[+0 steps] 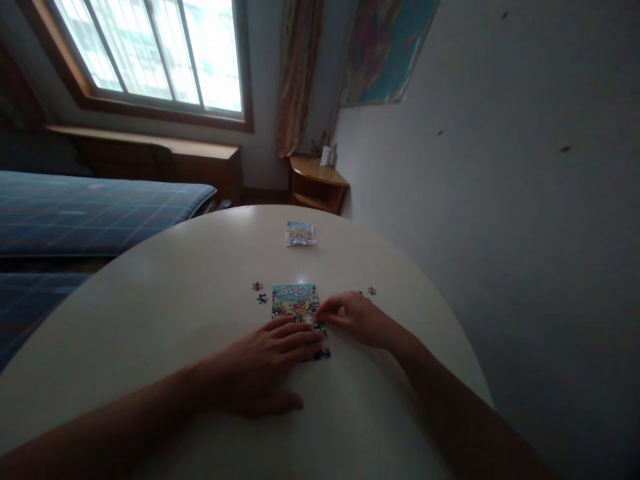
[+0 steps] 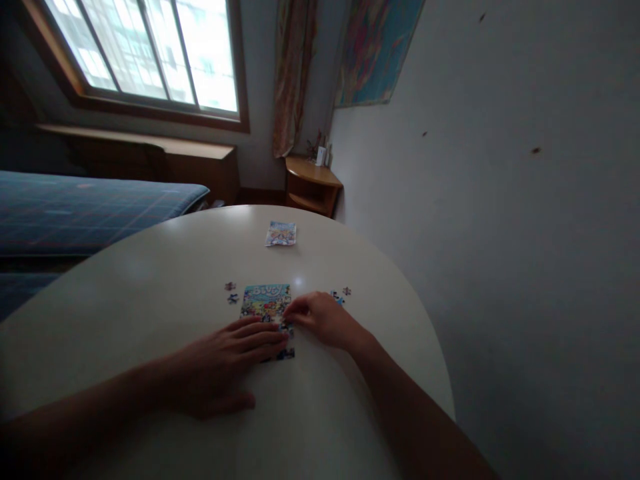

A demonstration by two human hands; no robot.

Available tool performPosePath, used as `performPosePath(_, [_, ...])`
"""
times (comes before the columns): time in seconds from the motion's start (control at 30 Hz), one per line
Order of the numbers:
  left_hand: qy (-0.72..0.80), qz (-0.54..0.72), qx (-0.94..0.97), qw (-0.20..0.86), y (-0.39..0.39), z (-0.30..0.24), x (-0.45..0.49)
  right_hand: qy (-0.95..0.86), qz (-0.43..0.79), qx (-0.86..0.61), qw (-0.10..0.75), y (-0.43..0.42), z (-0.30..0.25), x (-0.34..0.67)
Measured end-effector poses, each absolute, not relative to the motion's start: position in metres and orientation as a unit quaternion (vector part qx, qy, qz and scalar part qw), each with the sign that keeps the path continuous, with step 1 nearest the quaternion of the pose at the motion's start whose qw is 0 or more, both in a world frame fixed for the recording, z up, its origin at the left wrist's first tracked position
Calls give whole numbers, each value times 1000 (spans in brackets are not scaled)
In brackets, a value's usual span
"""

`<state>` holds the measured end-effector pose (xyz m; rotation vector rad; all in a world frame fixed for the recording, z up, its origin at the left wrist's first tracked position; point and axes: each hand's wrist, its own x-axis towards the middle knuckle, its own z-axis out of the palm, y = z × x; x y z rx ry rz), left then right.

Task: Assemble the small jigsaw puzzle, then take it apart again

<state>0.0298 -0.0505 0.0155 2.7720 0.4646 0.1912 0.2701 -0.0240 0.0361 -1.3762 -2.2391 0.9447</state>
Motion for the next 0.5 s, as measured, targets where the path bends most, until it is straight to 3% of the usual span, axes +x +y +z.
performPosePath(0.5, [161, 88, 969, 168, -52, 17, 29, -797, 315, -487, 166, -24, 31, 271])
